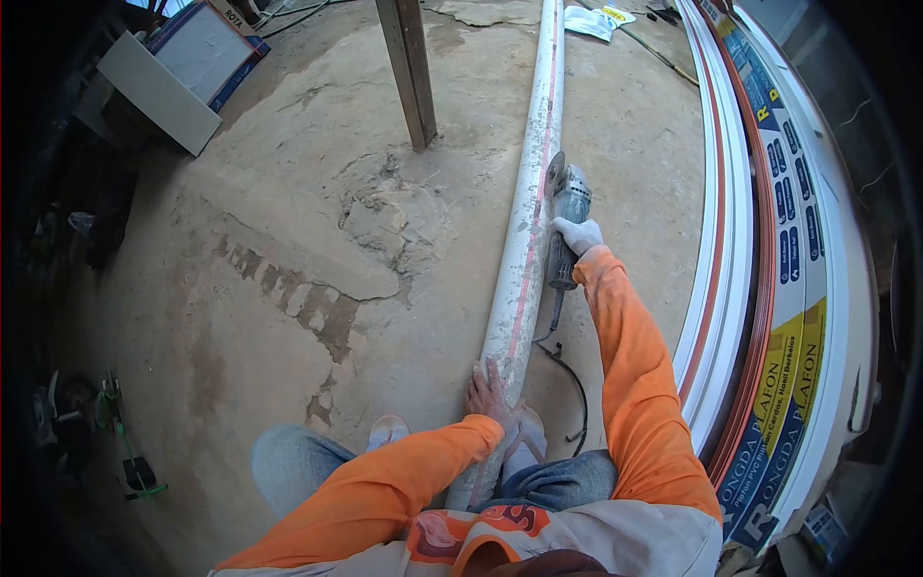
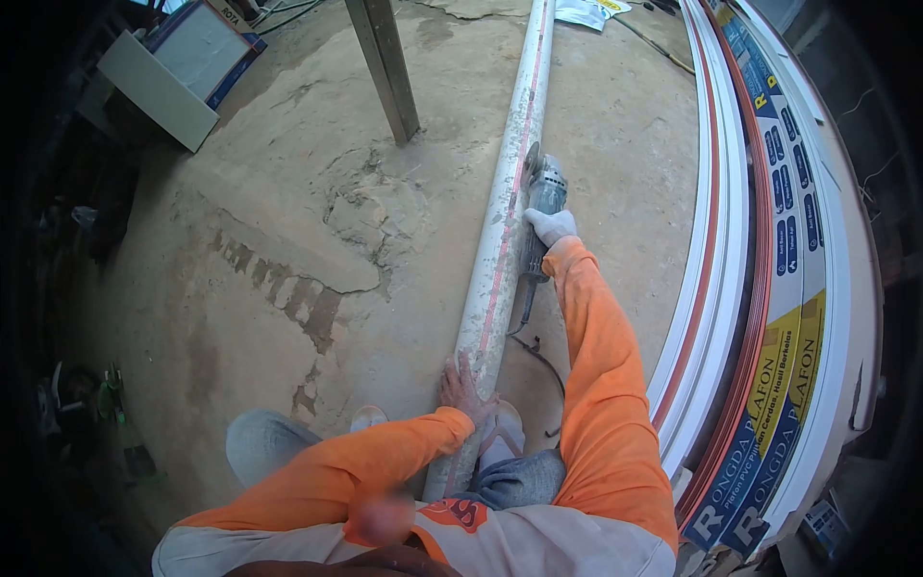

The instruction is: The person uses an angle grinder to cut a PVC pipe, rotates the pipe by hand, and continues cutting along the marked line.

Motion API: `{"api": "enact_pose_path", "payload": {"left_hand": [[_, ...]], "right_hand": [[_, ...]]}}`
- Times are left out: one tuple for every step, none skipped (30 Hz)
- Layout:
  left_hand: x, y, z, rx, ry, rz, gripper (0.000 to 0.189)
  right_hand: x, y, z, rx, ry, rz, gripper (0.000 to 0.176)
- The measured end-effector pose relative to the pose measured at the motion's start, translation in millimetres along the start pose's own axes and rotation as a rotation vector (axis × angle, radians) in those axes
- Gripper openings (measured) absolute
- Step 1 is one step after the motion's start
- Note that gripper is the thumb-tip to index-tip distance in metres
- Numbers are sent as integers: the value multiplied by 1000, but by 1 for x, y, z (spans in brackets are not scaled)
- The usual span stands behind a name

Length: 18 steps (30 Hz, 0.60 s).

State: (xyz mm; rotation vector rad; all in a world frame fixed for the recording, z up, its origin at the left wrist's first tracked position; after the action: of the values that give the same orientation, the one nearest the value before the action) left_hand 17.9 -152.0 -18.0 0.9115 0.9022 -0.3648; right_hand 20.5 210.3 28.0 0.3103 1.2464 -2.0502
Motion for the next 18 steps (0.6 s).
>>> {"api": "enact_pose_path", "payload": {"left_hand": [[0,0,0,-1,-1,0,114],[0,0,0,-6,-2,-1,115],[0,0,0,-10,-3,-2,115],[1,0,0,-11,-5,-1,115],[1,-1,0,-11,-4,-9,115],[2,-1,0,-10,-3,-17,115],[2,-1,0,-9,-4,-17,115],[2,0,0,-9,-9,-12,115],[1,0,0,-8,-14,-8,115],[2,-1,0,-9,-14,-8,115],[2,0,0,-5,-6,-17,114],[2,0,0,-1,2,-24,114],[1,0,0,-1,2,-24,114],[0,1,0,-3,-5,-26,114],[-1,1,0,-6,-13,-28,113],[0,1,1,-8,-13,-27,113],[0,1,1,-5,-4,-20,113],[0,1,1,-2,4,-13,114]], "right_hand": [[1,1,1,-1,-17,-30,63],[1,2,2,0,-18,-29,63],[1,2,3,9,-8,-16,63],[1,4,4,20,2,-2,63],[1,4,5,21,2,-2,63],[1,4,7,10,1,-3,63],[1,4,8,0,0,-4,63],[1,5,9,0,0,-4,63],[1,5,10,3,13,11,64],[1,6,10,7,24,25,64],[2,9,9,7,24,25,64],[3,11,8,-1,20,12,67],[3,13,7,-9,17,-1,69],[3,13,9,-9,17,-1,69],[3,12,11,-7,23,12,69],[2,12,13,-5,28,25,69],[2,13,13,-5,27,27,69],[3,14,14,-8,16,19,68]]}}
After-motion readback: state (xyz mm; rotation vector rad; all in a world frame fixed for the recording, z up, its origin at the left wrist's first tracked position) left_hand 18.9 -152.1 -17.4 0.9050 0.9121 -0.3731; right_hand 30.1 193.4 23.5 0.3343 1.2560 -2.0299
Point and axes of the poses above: each hand's wrist, its own z-axis away from the middle knuckle, its own x-axis out of the palm, y = z × x, the point moved 4 cm from there along -z, towards the middle knuckle, and after that the axes turned 3 degrees about x, right-handed, at the moved point
